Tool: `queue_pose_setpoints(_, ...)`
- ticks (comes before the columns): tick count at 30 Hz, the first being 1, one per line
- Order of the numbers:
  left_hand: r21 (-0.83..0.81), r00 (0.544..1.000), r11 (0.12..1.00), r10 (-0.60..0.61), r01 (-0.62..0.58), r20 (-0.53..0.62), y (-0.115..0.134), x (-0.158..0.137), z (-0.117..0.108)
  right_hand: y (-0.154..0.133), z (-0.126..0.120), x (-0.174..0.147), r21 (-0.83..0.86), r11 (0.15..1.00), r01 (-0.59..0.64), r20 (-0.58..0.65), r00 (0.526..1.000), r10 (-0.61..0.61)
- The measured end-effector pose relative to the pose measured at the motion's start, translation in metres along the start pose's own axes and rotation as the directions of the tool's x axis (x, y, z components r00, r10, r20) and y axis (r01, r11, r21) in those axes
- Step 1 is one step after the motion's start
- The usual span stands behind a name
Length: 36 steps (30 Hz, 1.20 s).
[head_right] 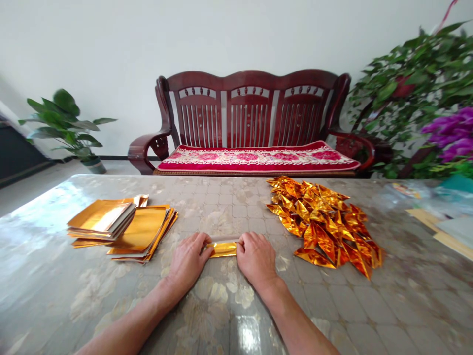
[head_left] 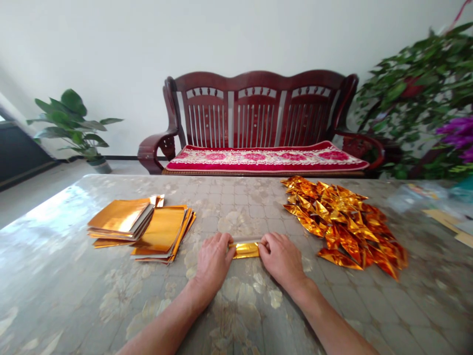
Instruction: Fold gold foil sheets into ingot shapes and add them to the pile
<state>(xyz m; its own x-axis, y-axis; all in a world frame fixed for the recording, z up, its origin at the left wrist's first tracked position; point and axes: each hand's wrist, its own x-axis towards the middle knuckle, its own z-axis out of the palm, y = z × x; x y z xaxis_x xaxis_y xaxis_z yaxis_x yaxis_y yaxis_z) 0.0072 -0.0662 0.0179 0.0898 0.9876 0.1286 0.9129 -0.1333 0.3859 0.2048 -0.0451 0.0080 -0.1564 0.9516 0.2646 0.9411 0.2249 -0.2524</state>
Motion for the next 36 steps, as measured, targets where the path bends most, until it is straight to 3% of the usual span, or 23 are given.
queue_pose_setpoints(8,0.016,1.000,1.000,-0.023,0.023,0.013,0.0000,-0.0009,-0.0004,0.0002,0.0006,-0.0005,-0.016,1.000,0.000,0.010,1.000,0.000)
queue_pose_setpoints(30,0.156,0.998,0.986,0.054,-0.059,0.039,0.0044,0.0015,-0.0034,0.0008,-0.0003,0.0000,-0.029,1.000,-0.002,-0.002,1.000,0.002)
queue_pose_setpoints(36,0.092,0.983,0.979,0.181,-0.181,0.006,0.0026,0.0013,0.0007,0.0024,-0.0007,-0.0019,0.009,0.999,-0.041,-0.027,0.999,0.041)
